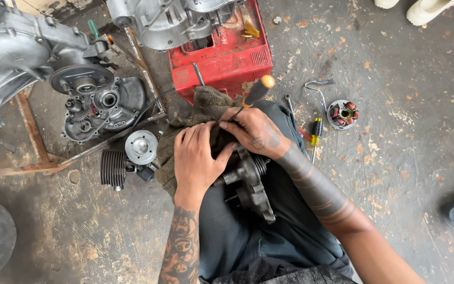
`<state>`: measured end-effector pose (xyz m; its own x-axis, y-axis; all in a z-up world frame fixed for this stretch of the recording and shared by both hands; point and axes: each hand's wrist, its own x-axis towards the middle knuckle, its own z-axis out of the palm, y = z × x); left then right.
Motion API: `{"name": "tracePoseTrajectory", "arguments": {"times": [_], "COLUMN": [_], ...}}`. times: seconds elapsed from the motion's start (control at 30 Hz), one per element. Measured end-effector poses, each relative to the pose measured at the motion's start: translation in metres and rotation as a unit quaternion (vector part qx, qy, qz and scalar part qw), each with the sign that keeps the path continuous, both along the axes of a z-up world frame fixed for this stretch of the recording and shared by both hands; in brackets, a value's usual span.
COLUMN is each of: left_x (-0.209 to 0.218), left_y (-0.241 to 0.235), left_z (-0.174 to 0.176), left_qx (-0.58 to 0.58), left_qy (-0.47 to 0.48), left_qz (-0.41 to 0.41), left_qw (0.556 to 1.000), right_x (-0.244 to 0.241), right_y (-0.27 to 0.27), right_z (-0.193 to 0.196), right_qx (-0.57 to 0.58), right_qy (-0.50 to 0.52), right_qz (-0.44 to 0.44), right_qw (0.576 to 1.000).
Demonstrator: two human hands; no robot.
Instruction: Cleaning and scraping residue from the gasket surface of a motorcycle engine crankcase using a screwdriver and a cloth.
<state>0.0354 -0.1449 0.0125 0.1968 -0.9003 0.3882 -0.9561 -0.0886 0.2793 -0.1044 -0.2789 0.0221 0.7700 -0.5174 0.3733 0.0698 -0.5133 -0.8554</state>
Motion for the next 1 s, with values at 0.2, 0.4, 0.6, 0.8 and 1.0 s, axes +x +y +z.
{"name": "tracePoseTrajectory", "arguments": {"times": [0.2, 0.4, 0.6, 0.8, 1.0], "left_x": [-0.002, 0.002, -0.001, 0.0, -0.001], "left_y": [0.001, 0.002, 0.0, 0.0, -0.001], "left_z": [0.002, -0.002, 0.002, 0.001, 0.003], "left_qx": [0.003, 0.001, 0.006, 0.006, 0.002], "left_qy": [0.003, -0.01, 0.008, -0.012, -0.003], "left_qz": [0.003, -0.003, 0.0, -0.001, 0.007], "left_qw": [1.0, 1.0, 1.0, 1.0, 1.0], "right_x": [-0.006, -0.002, -0.009, -0.001, 0.0], "right_y": [-0.001, -0.002, -0.004, 0.0, 0.003], "right_z": [-0.007, -0.017, -0.014, -0.011, 0.001], "right_qx": [-0.037, 0.01, -0.014, 0.017, -0.034], "right_qy": [-0.03, -0.039, -0.02, -0.028, -0.042], "right_qz": [-0.031, 0.0, -0.042, -0.009, -0.045], "right_qw": [0.998, 0.999, 0.999, 0.999, 0.998]}}
